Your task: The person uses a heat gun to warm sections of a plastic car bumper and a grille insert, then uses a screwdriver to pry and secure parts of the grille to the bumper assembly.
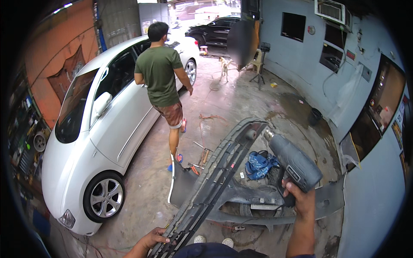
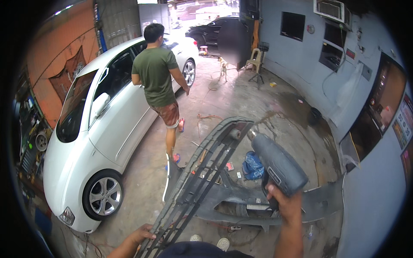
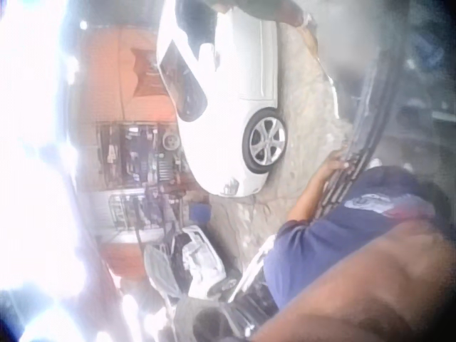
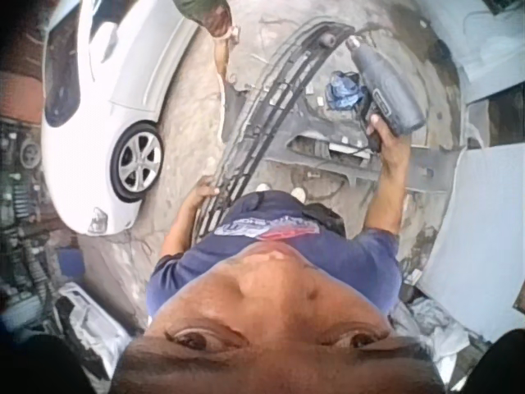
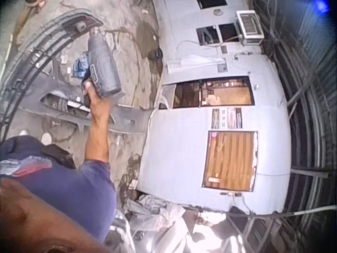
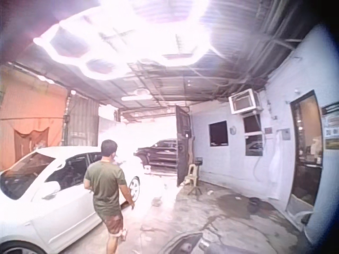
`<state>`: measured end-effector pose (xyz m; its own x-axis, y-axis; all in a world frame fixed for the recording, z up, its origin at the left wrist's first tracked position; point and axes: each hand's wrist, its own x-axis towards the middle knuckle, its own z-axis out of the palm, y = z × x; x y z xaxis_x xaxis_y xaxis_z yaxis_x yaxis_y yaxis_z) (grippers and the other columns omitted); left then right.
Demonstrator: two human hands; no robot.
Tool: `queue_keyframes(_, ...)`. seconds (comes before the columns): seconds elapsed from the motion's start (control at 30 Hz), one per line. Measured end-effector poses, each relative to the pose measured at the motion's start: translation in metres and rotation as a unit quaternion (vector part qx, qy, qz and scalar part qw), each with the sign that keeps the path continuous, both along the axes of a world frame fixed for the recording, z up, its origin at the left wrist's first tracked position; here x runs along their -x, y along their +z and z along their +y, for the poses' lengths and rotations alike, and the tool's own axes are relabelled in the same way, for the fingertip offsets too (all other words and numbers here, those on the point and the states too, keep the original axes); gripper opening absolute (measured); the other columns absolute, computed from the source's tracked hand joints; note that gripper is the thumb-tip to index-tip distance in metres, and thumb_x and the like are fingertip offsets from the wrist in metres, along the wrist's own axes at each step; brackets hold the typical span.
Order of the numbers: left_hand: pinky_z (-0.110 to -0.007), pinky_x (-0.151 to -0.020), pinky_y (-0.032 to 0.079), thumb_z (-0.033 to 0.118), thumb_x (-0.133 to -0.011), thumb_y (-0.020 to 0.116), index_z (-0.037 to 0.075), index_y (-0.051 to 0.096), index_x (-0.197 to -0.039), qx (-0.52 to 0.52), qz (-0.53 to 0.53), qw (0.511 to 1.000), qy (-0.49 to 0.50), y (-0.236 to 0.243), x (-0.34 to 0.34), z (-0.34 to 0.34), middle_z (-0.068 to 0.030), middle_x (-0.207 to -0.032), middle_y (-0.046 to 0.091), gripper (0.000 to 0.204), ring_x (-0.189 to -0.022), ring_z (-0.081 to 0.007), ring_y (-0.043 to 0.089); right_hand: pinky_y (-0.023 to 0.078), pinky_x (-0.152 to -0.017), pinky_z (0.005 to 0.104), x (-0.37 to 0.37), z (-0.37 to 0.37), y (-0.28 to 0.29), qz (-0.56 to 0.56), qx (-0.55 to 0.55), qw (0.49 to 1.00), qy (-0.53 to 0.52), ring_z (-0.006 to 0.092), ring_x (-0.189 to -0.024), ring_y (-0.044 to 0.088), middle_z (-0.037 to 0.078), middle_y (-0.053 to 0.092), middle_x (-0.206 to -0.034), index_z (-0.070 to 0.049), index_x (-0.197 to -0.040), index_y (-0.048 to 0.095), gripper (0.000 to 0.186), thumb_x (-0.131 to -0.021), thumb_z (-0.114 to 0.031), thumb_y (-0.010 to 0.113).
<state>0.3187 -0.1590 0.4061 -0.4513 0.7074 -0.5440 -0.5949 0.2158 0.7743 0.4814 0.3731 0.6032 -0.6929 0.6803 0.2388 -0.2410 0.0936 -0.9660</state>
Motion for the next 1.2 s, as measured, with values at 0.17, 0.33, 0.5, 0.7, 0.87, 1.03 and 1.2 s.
queue_keyframes(0.17,-0.037,-0.096,0.058,0.014,-0.077,0.08,-0.009,0.072,-0.124,0.02,-0.036,0.999,0.005,0.008,0.006,0.001,-0.017,-0.105,0.081,0.053,-0.096,-0.0255,0.077,0.055,-0.063,0.0325,0.0,0.002,0.002,0.001,0.017,1.0,0.024,0.0189,-0.069,0.068,0.014,0.073,-0.092,0.003,-0.12,0.068,0.042,-0.084,-0.011,0.083)
queue_keyframes(0.33,-0.037,-0.095,0.058,0.016,-0.075,0.081,-0.009,0.072,-0.123,0.047,-0.026,0.998,0.023,0.022,0.005,0.002,-0.0184,-0.104,0.08,0.056,-0.094,-0.0269,0.077,0.055,-0.063,0.0323,0.006,0.004,0.003,0.0,0.014,0.999,0.032,0.0181,-0.068,0.067,0.013,0.072,-0.093,0.003,-0.121,0.068,0.041,-0.084,-0.009,0.082)
queue_keyframes(0.5,-0.038,-0.094,0.059,0.016,-0.074,0.081,-0.009,0.071,-0.124,0.05,-0.018,0.998,0.023,0.023,0.012,0.001,-0.0188,-0.104,0.08,0.057,-0.094,-0.0275,0.077,0.055,-0.064,0.0316,0.005,0.003,0.006,0.014,0.038,0.999,0.021,0.0169,-0.069,0.067,0.013,0.072,-0.094,0.003,-0.121,0.068,0.039,-0.085,-0.007,0.081)
queue_keyframes(0.7,-0.038,-0.094,0.059,0.017,-0.073,0.082,-0.009,0.071,-0.124,0.054,-0.011,0.998,0.018,0.02,0.016,0.006,-0.0193,-0.104,0.08,0.058,-0.094,-0.0282,0.077,0.055,-0.064,0.0321,-0.001,0.006,-0.001,-0.005,0.036,0.999,-0.005,0.0167,-0.07,0.067,0.012,0.072,-0.094,0.003,-0.121,0.068,0.038,-0.086,-0.006,0.08)
queue_keyframes(0.87,-0.039,-0.094,0.059,0.017,-0.072,0.082,-0.01,0.071,-0.124,0.058,-0.006,0.998,0.011,0.018,0.017,0.009,-0.0197,-0.104,0.08,0.059,-0.093,-0.0287,0.077,0.056,-0.063,0.0325,-0.006,0.013,-0.009,0.007,0.037,0.999,0.006,0.0143,-0.071,0.066,0.006,0.069,-0.092,0.001,-0.12,0.065,0.038,-0.087,-0.008,0.081)
queue_keyframes(1.03,-0.039,-0.093,0.059,0.017,-0.071,0.082,-0.01,0.071,-0.124,0.061,-0.003,0.998,0.01,0.016,0.017,0.009,-0.0201,-0.103,0.08,0.06,-0.093,-0.0293,0.077,0.055,-0.062,0.0324,-0.01,0.011,-0.01,0.014,0.046,0.999,0.0,0.0172,-0.071,0.067,0.012,0.072,-0.094,0.003,-0.121,0.067,0.038,-0.087,-0.005,0.08)
queue_keyframes(1.2,-0.04,-0.093,0.059,0.017,-0.07,0.082,-0.01,0.07,-0.124,0.06,0.0,0.998,0.005,0.015,0.018,0.01,-0.0206,-0.103,0.079,0.061,-0.092,-0.0298,0.077,0.056,-0.063,0.0319,-0.015,0.012,-0.015,0.004,0.045,0.999,0.015,0.016,-0.071,0.067,0.01,0.071,-0.095,0.003,-0.123,0.065,0.039,-0.087,-0.005,0.08)
